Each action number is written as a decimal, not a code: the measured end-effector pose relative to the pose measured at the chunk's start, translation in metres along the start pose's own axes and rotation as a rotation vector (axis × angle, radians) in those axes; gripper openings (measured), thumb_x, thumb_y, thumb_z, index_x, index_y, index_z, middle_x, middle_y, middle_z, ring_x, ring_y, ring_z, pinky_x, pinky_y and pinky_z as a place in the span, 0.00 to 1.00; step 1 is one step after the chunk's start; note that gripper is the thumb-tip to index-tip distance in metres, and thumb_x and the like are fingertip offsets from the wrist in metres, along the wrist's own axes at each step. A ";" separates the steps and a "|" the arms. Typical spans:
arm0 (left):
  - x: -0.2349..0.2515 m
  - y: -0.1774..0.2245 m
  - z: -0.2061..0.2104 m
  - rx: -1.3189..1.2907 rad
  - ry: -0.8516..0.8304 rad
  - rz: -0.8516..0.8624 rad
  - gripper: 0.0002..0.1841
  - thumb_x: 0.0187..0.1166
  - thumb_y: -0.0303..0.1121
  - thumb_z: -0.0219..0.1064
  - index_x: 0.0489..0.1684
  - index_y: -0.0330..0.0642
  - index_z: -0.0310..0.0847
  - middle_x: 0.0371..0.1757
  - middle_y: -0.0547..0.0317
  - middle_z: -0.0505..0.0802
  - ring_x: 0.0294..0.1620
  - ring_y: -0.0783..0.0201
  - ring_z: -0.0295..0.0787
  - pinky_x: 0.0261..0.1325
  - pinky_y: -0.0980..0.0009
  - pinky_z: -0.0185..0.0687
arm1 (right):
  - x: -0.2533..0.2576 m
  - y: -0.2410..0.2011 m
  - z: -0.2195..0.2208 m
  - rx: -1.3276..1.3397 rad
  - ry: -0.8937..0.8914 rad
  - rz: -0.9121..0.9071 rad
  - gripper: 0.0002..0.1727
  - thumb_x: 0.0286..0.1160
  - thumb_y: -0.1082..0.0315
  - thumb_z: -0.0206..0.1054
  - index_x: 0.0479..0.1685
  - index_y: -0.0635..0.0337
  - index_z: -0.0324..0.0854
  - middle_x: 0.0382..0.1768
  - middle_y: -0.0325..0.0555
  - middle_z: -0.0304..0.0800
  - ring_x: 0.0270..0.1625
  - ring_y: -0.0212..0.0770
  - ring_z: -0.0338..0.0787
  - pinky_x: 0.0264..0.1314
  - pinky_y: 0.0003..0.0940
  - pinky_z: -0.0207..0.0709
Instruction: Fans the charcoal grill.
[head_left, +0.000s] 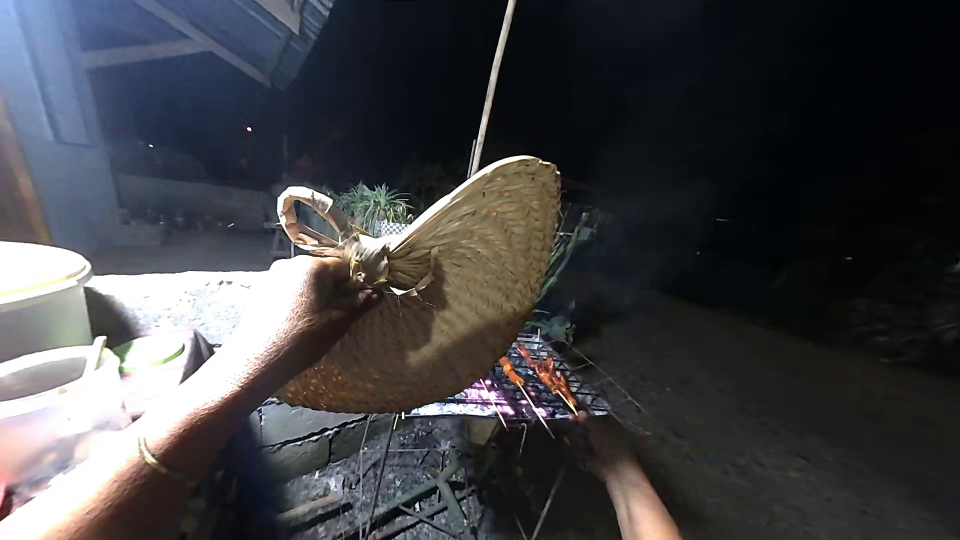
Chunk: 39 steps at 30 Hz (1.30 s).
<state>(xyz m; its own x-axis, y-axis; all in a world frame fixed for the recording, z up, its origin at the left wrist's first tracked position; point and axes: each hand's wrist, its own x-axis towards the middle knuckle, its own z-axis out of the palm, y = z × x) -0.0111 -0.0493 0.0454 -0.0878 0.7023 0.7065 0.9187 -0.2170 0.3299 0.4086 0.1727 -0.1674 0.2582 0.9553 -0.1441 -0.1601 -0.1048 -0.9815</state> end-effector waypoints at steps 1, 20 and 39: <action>0.000 0.001 -0.001 -0.006 0.001 0.000 0.17 0.77 0.42 0.75 0.17 0.51 0.77 0.17 0.66 0.81 0.21 0.63 0.78 0.26 0.56 0.68 | 0.000 -0.001 0.000 0.009 -0.006 0.009 0.16 0.94 0.59 0.50 0.37 0.57 0.75 0.14 0.32 0.67 0.12 0.26 0.66 0.14 0.21 0.65; -0.003 0.002 -0.003 -0.032 0.002 -0.024 0.16 0.77 0.39 0.76 0.19 0.49 0.79 0.17 0.65 0.80 0.20 0.66 0.78 0.26 0.60 0.70 | -0.033 -0.027 0.011 -1.155 0.104 -0.301 0.26 0.93 0.55 0.54 0.63 0.74 0.82 0.66 0.72 0.84 0.75 0.66 0.81 0.80 0.62 0.67; -0.004 0.007 -0.003 0.037 -0.013 -0.080 0.16 0.77 0.41 0.76 0.20 0.48 0.80 0.18 0.62 0.82 0.22 0.61 0.80 0.27 0.56 0.71 | -0.022 -0.023 0.012 -1.201 0.270 -0.408 0.19 0.93 0.65 0.52 0.64 0.70 0.82 0.59 0.71 0.89 0.68 0.68 0.87 0.71 0.65 0.75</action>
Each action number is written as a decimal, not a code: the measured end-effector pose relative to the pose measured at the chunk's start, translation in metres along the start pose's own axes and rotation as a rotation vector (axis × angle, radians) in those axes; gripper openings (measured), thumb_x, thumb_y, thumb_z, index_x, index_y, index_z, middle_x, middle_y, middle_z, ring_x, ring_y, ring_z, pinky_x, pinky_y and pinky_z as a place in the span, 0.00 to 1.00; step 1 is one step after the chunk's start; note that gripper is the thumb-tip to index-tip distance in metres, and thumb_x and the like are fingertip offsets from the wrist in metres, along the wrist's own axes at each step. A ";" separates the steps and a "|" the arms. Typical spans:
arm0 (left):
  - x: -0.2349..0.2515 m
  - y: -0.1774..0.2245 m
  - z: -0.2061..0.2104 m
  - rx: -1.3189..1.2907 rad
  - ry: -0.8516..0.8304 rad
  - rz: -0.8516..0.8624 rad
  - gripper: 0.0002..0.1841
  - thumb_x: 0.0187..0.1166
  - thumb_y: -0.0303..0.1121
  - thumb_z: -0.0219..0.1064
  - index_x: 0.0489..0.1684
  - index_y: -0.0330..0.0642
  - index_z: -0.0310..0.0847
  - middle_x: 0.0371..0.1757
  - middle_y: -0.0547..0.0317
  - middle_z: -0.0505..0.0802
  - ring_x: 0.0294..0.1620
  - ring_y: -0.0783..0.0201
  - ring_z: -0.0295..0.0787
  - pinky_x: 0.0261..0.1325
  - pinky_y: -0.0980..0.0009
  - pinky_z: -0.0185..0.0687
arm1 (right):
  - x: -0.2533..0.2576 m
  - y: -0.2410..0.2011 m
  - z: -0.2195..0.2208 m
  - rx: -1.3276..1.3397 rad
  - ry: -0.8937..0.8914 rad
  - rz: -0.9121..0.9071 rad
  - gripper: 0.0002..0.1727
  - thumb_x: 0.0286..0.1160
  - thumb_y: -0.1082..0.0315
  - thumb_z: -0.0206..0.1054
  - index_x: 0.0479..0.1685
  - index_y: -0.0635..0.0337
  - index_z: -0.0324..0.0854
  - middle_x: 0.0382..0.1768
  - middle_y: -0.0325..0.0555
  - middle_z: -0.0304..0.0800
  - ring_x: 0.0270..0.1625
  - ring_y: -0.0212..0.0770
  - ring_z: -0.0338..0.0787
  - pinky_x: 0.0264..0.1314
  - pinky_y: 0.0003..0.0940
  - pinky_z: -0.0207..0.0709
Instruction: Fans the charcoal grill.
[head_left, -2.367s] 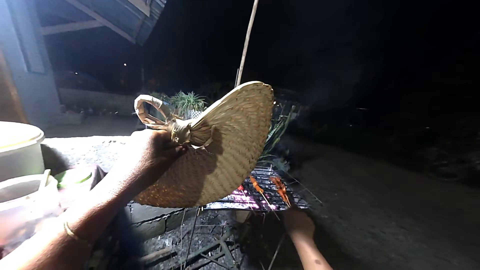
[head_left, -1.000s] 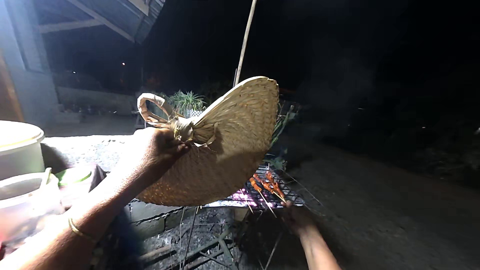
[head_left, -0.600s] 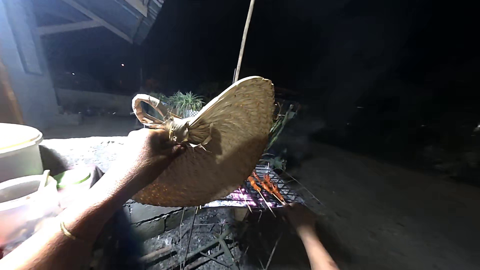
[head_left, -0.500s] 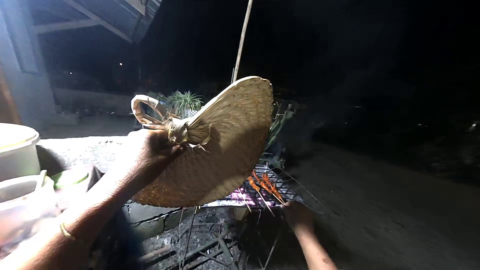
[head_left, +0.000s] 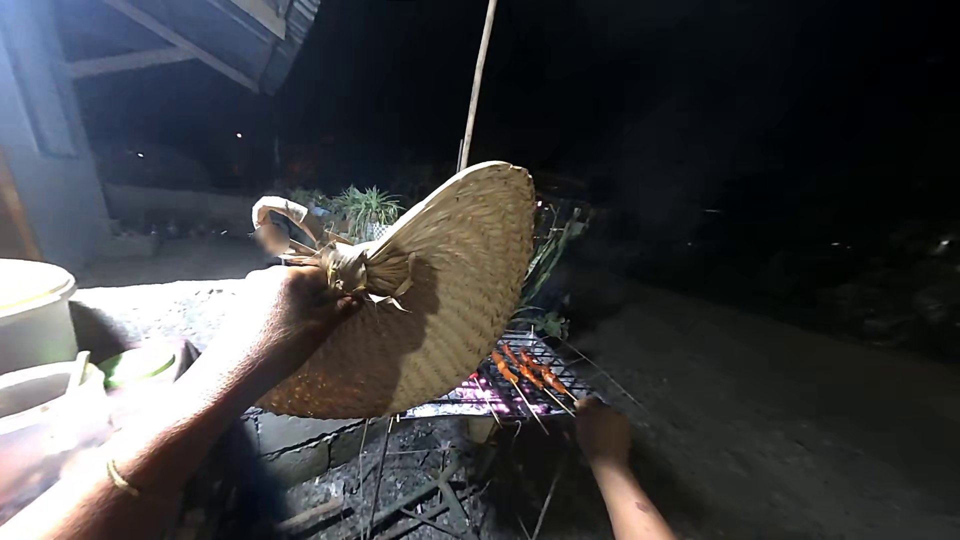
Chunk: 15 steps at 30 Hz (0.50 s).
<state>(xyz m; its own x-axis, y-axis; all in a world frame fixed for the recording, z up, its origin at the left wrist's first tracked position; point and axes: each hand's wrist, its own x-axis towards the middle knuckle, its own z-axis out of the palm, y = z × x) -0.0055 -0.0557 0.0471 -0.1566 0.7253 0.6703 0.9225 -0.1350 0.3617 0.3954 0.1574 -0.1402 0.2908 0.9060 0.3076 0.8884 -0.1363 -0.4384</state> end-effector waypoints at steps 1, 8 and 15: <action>0.001 -0.002 0.002 0.010 0.003 0.008 0.16 0.77 0.41 0.76 0.20 0.48 0.79 0.18 0.62 0.82 0.23 0.61 0.81 0.27 0.55 0.71 | 0.002 0.001 0.000 -0.019 -0.029 0.001 0.20 0.93 0.64 0.51 0.65 0.69 0.82 0.61 0.70 0.88 0.69 0.67 0.86 0.73 0.64 0.74; 0.000 -0.008 0.007 0.015 0.042 0.065 0.19 0.75 0.40 0.76 0.15 0.49 0.75 0.14 0.63 0.79 0.17 0.62 0.77 0.20 0.58 0.67 | -0.006 -0.006 -0.007 -0.092 -0.047 -0.009 0.25 0.94 0.54 0.50 0.71 0.64 0.80 0.68 0.67 0.85 0.73 0.67 0.83 0.72 0.65 0.74; 0.003 0.000 0.007 0.013 0.019 0.034 0.17 0.75 0.39 0.77 0.17 0.48 0.77 0.17 0.62 0.81 0.21 0.61 0.80 0.26 0.55 0.71 | -0.006 -0.021 -0.005 -0.286 -0.135 -0.128 0.20 0.89 0.62 0.57 0.68 0.67 0.82 0.69 0.68 0.83 0.73 0.66 0.83 0.73 0.63 0.75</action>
<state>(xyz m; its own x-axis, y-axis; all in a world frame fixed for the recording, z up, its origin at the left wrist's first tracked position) -0.0036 -0.0488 0.0449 -0.1318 0.7078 0.6940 0.9319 -0.1501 0.3302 0.3767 0.1526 -0.1285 0.1375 0.9652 0.2222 0.9839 -0.1072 -0.1433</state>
